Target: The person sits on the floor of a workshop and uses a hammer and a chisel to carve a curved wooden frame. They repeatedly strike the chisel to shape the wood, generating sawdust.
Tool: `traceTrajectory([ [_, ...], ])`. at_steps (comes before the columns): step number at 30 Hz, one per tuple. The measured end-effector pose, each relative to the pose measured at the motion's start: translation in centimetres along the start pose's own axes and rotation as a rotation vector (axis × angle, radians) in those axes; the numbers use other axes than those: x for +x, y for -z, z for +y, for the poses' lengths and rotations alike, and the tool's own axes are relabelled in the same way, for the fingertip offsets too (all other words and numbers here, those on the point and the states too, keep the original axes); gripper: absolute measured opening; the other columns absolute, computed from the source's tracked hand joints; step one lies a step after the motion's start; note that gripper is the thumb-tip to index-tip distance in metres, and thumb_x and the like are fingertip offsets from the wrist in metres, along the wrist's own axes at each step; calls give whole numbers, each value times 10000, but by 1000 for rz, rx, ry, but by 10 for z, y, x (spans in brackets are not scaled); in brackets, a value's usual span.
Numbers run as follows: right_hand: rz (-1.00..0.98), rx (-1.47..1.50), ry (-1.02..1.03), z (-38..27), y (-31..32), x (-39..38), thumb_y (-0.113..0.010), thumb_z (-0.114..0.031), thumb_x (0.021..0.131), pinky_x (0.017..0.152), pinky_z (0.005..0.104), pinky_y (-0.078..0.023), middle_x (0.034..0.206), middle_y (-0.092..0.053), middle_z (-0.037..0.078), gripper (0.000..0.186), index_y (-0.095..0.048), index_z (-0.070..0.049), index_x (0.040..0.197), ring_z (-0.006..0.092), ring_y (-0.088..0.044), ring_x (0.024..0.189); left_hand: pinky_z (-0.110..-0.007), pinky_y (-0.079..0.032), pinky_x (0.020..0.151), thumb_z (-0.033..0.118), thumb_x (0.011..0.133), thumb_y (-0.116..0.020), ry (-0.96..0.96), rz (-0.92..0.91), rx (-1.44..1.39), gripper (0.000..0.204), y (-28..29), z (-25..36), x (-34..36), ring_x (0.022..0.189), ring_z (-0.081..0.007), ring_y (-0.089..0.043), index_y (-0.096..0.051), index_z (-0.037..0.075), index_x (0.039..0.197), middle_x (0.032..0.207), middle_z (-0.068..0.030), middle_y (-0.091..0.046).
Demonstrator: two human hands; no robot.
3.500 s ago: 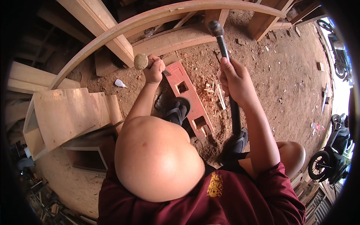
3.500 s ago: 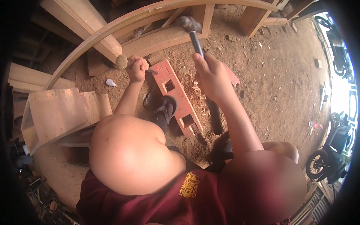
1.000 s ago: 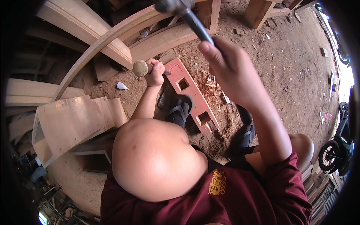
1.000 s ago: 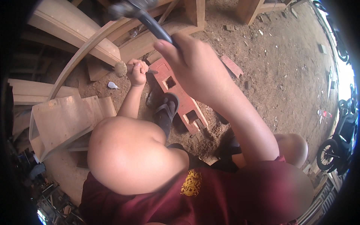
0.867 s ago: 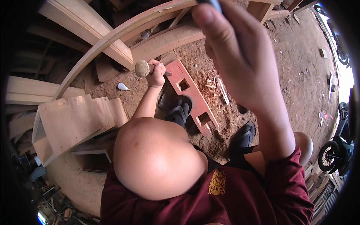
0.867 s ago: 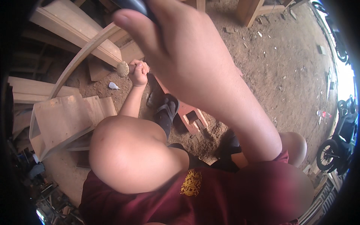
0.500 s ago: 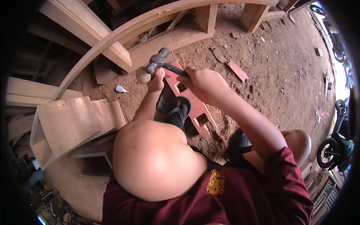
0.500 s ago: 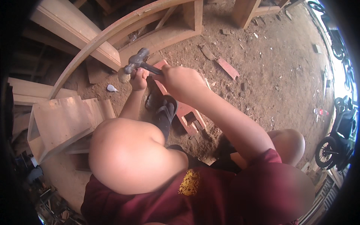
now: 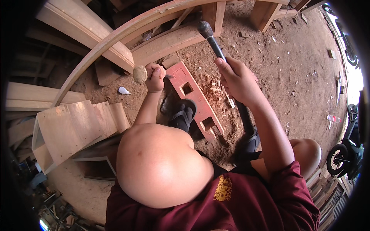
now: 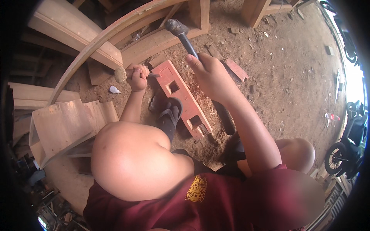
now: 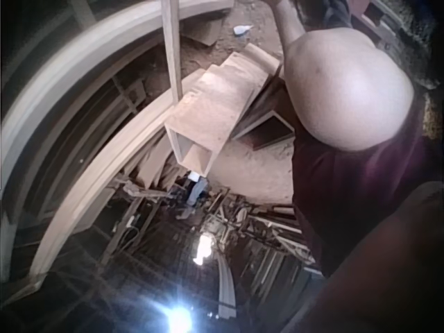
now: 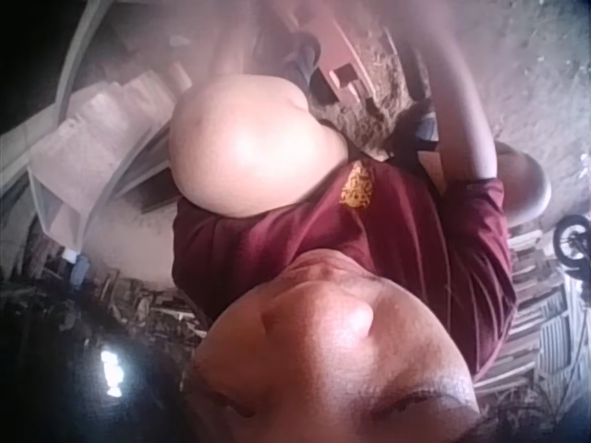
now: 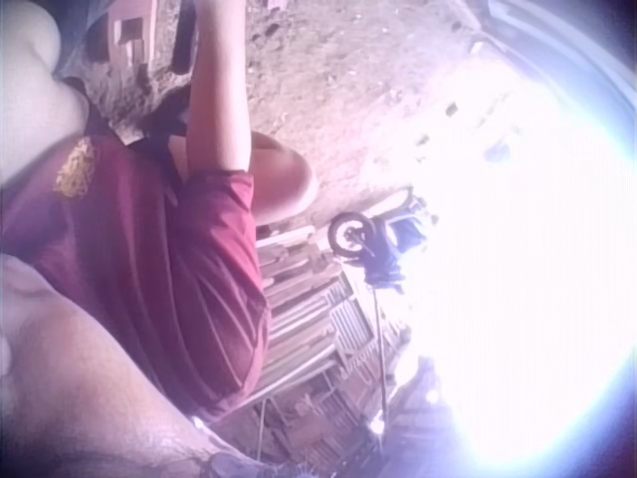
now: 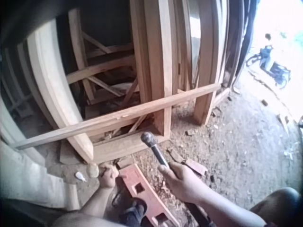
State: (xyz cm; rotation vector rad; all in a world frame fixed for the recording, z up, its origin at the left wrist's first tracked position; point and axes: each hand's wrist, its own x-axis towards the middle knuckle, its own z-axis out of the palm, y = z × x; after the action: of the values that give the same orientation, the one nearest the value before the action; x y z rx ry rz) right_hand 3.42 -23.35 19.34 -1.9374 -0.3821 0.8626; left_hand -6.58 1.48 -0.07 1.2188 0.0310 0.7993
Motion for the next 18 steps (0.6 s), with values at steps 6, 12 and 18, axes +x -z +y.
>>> traceTrajectory([
  [6,-42,-62,51,-5,-4,-5,-475,-403,1013,520,311,-399,615,-472,13,427,-531,-11,852,103,-454,552,-284,-355,484,143,901,-527,-10,-15,21,209,1,2,2,470,-111,-368,-442,64,727,532,-16,-409],
  [12,-10,-140,88,-8,1,-8,-480,-412,1009,496,304,-392,586,-470,2,436,-531,-22,820,96,-458,525,-287,-353,474,128,878,-509,18,-27,25,189,-12,-5,4,457,-116,-360,-434,67,716,522,-21,-393],
  [18,15,-180,105,-17,1,-13,-484,-442,1000,478,277,-391,580,-468,-22,435,-527,-49,819,72,-469,507,-290,-349,468,146,897,-499,-28,-4,0,206,-2,-1,2,456,-117,-361,-425,72,720,528,-16,-394],
])
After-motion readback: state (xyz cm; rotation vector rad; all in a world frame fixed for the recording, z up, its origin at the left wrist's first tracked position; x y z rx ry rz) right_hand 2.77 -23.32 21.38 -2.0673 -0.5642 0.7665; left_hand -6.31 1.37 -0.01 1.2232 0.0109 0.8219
